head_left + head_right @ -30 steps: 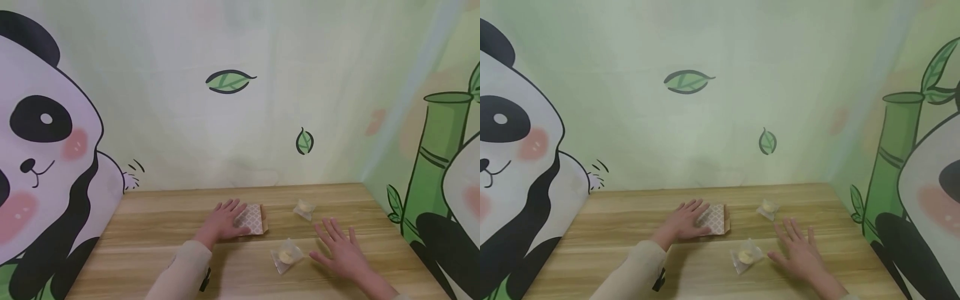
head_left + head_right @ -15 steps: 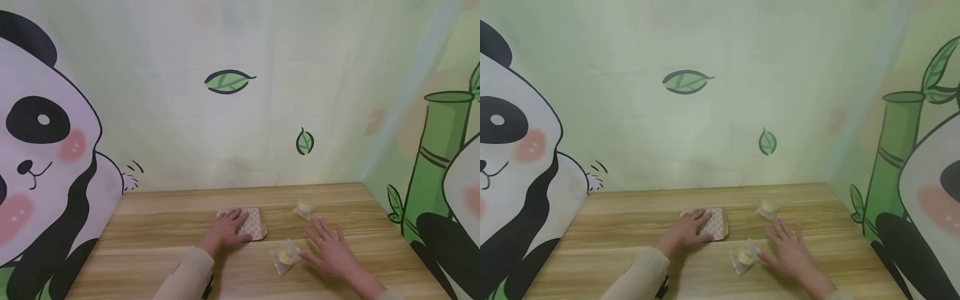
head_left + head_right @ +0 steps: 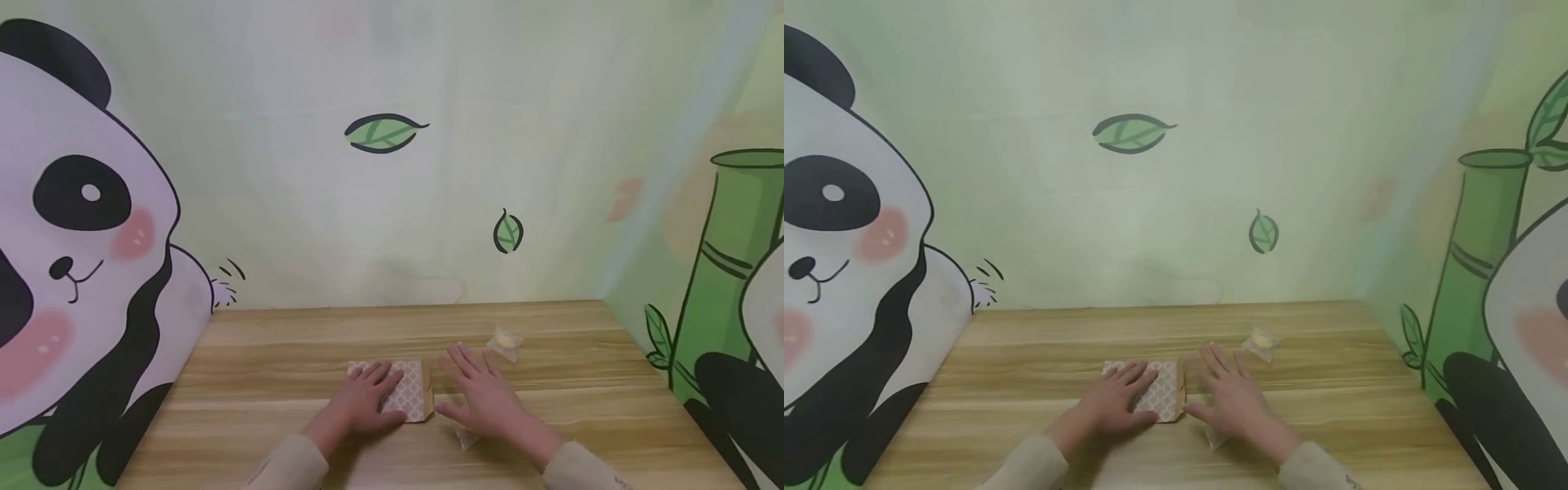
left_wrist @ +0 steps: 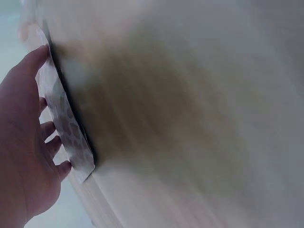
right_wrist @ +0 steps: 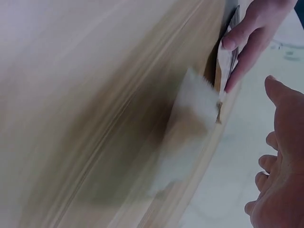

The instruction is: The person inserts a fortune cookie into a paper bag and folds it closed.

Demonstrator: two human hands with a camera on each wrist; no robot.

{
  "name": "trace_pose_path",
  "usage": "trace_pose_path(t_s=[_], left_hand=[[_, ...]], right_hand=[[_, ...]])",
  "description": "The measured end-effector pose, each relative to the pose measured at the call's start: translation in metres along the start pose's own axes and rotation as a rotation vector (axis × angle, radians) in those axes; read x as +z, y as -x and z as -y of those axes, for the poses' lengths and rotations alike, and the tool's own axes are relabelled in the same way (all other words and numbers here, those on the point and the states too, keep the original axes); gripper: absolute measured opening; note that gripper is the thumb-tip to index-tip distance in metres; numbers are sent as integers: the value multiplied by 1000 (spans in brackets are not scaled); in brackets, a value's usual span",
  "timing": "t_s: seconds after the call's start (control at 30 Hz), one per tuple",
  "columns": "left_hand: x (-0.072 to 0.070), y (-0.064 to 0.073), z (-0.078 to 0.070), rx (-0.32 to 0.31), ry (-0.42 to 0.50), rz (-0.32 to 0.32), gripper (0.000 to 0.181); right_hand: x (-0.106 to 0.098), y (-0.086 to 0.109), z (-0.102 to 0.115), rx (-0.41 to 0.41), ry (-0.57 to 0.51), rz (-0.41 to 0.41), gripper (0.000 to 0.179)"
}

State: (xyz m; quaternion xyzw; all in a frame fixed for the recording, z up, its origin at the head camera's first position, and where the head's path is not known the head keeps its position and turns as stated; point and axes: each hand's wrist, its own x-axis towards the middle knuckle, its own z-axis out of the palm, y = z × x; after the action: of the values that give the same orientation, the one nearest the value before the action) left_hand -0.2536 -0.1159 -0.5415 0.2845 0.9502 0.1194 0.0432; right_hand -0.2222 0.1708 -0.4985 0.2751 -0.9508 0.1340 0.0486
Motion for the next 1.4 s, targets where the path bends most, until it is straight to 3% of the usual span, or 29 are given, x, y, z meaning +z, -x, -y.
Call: trace_pose_path(t_s=[0.2,0.37,0.6,0.77,0.9,1.0,1.17,1.27,1.4], left_hand=[[-1,33,0,-2,-48,-6,84],[1,53,7,-3,-69,-8,84],[12,63,18,18,-106,-52,86],[9,68,18,24,-93,-53,87],[2,67,18,31,-87,-49,96],[-3,57,16,37,-89,-23,109],[-11,38,12,25,-78,72,127],[-17,32,8,0,-62,122,131],[-24,27,3,-16,-59,139,129]], right_hand=[[18,-16,28,-130,20,-2,80],[31,-23,46,-221,65,76,77],[43,-27,50,-211,122,183,69],[53,-25,48,-213,138,204,66],[60,-25,48,-230,137,188,65],[63,-25,45,-239,126,175,66],[65,-25,45,-235,138,178,67],[65,-24,46,-236,152,173,67],[64,-23,45,-230,170,166,67]])
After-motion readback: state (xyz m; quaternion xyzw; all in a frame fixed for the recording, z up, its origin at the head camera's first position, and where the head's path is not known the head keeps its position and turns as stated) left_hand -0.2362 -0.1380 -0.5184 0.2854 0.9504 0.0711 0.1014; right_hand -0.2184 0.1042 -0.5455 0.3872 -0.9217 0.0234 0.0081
